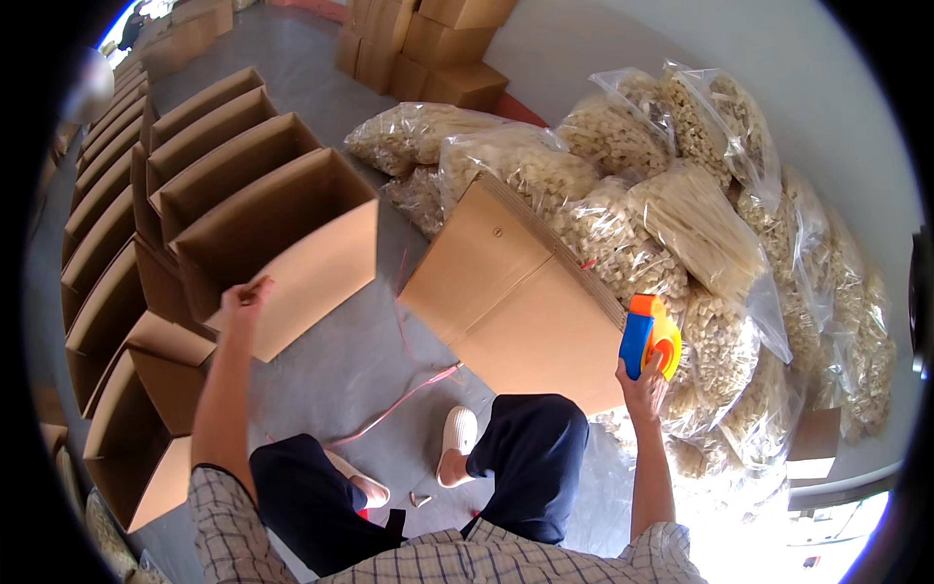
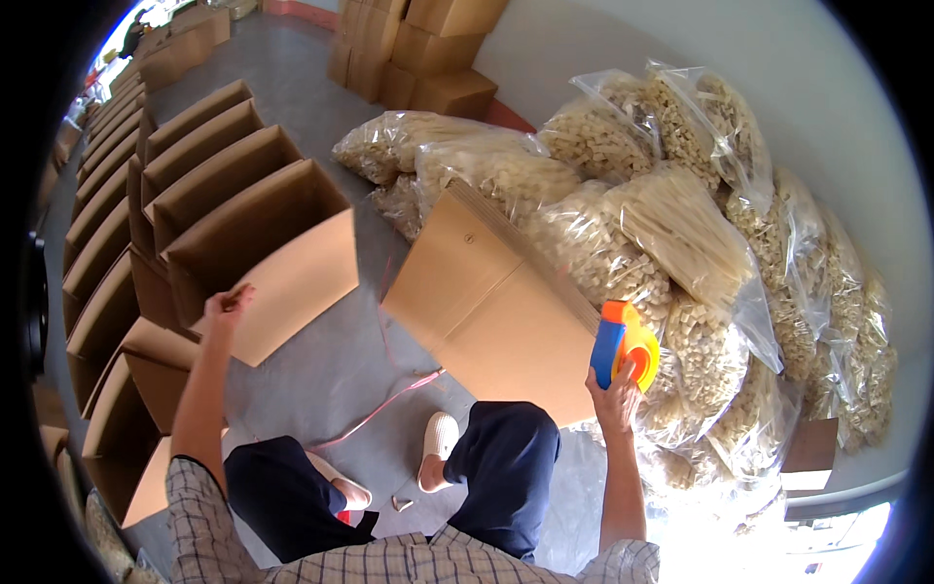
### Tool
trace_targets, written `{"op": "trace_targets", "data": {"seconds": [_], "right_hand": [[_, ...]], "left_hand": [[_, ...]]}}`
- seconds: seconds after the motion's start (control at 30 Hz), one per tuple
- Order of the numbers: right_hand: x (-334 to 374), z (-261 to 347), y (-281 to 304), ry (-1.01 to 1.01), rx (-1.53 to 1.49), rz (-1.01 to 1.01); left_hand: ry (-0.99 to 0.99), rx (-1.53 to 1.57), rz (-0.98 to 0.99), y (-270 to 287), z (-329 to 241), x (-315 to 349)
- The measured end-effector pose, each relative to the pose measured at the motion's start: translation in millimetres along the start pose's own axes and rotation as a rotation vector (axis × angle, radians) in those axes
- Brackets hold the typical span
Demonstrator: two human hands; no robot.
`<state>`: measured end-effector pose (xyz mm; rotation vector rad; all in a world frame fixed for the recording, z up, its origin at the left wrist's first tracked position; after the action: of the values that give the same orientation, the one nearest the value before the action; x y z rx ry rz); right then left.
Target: The person assembles cardboard boxes by hand and using a tape dispenser, folding the flaps and applying tape to the bottom of several boxes sequentially in a warehouse setting.
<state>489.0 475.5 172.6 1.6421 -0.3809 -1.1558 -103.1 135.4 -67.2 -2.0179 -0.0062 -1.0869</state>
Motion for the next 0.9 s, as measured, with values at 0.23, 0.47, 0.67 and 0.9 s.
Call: {"op": "trace_targets", "data": {"seconds": [0.23, 0.47, 0.67, 0.9], "right_hand": [[-5, -9, -33, -0.018, 0.026, 0.124], [-10, -7, -54, -0.045, 0.076, 0.149], [-1, 14, -42, 0.001, 0.051, 0.094], [40, 34, -5, 0.12, 0.092, -0.086]], "left_hand": [[-0.211, 0.055, 0.346, -46, -65, 19], [-0.132, -0.753, 0.512, -41, 23, 12], [-0.184, -1.33, 0.946, -75, 176, 118], [-1.244, -1.682, 1.442, -158, 321, 269]]}}
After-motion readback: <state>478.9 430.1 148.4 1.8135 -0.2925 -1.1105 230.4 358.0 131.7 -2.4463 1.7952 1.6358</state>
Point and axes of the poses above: each hand's wrist, its own x-axis away from the middle knuckle, its own y-axis out of the back of the hand, z = x × y, the point moved 3 cm from there along -x, towards the middle knuckle, and after that the axes turned 2 degrees about -y, right-handed, at the moved point
